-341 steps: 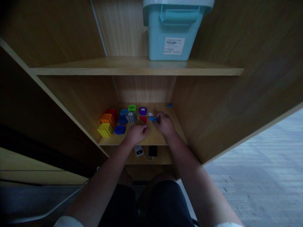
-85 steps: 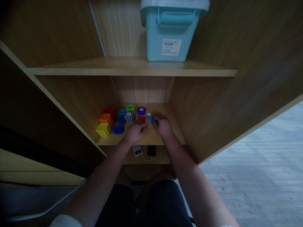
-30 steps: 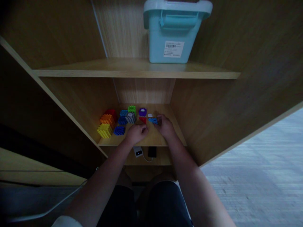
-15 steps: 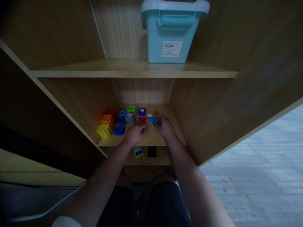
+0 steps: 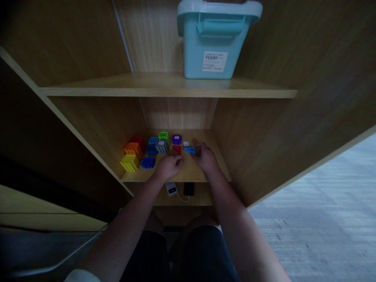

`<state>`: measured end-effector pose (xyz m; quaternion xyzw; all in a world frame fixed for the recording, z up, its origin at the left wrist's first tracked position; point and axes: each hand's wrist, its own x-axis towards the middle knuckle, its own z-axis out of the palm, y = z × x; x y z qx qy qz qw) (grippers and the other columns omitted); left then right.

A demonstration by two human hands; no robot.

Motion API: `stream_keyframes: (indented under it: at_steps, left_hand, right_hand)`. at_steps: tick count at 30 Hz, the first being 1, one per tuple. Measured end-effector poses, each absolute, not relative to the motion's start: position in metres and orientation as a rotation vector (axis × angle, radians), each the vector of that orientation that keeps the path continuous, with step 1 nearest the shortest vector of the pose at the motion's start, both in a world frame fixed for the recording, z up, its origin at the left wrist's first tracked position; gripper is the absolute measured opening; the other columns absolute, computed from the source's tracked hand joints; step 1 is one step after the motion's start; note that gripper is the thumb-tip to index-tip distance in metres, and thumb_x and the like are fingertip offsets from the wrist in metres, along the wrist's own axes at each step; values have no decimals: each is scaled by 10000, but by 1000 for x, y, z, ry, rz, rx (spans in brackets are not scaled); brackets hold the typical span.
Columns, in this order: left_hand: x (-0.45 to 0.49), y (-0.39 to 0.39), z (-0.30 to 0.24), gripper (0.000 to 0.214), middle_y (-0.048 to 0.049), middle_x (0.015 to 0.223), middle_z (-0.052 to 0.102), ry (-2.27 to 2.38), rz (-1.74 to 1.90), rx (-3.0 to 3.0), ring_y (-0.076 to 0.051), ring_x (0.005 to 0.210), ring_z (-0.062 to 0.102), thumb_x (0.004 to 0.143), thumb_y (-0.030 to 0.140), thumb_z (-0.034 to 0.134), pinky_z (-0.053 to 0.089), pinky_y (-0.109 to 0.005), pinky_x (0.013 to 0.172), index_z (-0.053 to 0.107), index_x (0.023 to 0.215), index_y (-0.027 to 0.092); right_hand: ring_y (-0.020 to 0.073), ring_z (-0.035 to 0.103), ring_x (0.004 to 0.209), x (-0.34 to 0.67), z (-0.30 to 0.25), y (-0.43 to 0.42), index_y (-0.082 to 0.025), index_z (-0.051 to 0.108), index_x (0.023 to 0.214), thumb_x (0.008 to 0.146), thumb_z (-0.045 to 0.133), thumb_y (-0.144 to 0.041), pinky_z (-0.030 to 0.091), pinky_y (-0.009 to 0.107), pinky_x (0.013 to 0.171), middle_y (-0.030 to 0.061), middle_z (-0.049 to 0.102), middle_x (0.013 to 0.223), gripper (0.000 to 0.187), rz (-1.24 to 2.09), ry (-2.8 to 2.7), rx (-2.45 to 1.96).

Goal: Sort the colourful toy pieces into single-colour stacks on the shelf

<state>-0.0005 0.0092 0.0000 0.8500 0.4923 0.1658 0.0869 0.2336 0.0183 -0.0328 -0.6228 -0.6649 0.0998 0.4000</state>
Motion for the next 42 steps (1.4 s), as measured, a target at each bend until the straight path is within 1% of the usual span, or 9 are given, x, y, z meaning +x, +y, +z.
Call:
stream_keyframes:
  at_steps: [3, 12, 16, 25, 27, 30, 32, 37, 42]
  left_hand:
    - [0, 9, 0, 333, -97, 973, 829, 1484, 477, 2528, -251, 889, 760, 1064, 402, 517, 481, -333, 780, 806, 1022, 242]
    - [-1, 8, 1, 339, -96, 983, 830, 1493, 467, 2553, -254, 896, 759, 1068, 402, 510, 489, -335, 780, 808, 1032, 245]
    - [0, 7, 2, 351, -99, 984, 827, 1494, 480, 2549, -255, 913, 756, 1071, 410, 505, 494, -332, 790, 810, 1029, 242]
    - [-1, 9, -1, 330, -93, 983, 831, 1470, 485, 2543, -251, 891, 762, 1065, 397, 511, 478, -329, 765, 800, 1016, 246]
    - [-1, 9, 0, 320, -94, 991, 833, 1472, 474, 2545, -252, 897, 763, 1060, 390, 518, 477, -329, 767, 800, 1021, 244]
    - [-1, 8, 4, 324, -97, 991, 833, 1472, 464, 2539, -250, 897, 765, 1060, 390, 518, 477, -328, 768, 804, 1024, 241]
    - [-1, 8, 6, 326, -99, 990, 833, 1479, 461, 2533, -249, 893, 765, 1060, 389, 519, 475, -327, 762, 806, 1016, 241]
    - [0, 6, 7, 328, -97, 962, 830, 1490, 458, 2535, -252, 879, 763, 1056, 385, 519, 465, -330, 739, 803, 978, 241]
    - [-1, 6, 7, 325, -102, 973, 830, 1484, 462, 2556, -258, 886, 768, 1055, 381, 516, 480, -336, 763, 806, 1007, 241]
  right_hand:
    - [255, 746, 883, 240, -34, 10, -251, 582, 1293, 838, 780, -365, 579, 389, 797, 55, 767, 1023, 508, 287, -1675, -1546]
    - [242, 743, 845, 241, -31, 1, -259, 616, 1197, 849, 717, -285, 572, 373, 784, 49, 777, 977, 364, 260, -1662, -1584]
    - [245, 746, 824, 241, -31, 1, -250, 617, 1192, 859, 720, -296, 568, 366, 755, 52, 778, 957, 352, 226, -1656, -1612]
    - [269, 760, 855, 240, -33, 3, -248, 616, 1197, 887, 729, -349, 592, 400, 798, 71, 782, 987, 345, 234, -1651, -1643]
    - [288, 768, 937, 239, -35, 4, -250, 606, 1227, 892, 738, -384, 606, 428, 855, 93, 784, 1072, 384, 211, -1667, -1621]
    - [335, 748, 1122, 236, -38, 5, -248, 566, 1334, 885, 766, -454, 598, 496, 981, 137, 762, 1238, 532, 123, -1701, -1609]
    - [363, 726, 1194, 233, -40, 7, -245, 538, 1401, 883, 780, -500, 578, 533, 1032, 158, 750, 1285, 626, 62, -1736, -1627]
    - [397, 698, 1241, 225, -39, 19, -215, 491, 1473, 871, 794, -549, 564, 555, 1033, 202, 740, 1313, 752, 3, -1756, -1706]
    - [374, 699, 1228, 219, -35, 32, -226, 404, 1560, 855, 790, -526, 547, 566, 1050, 168, 761, 1262, 858, 52, -1734, -1710]
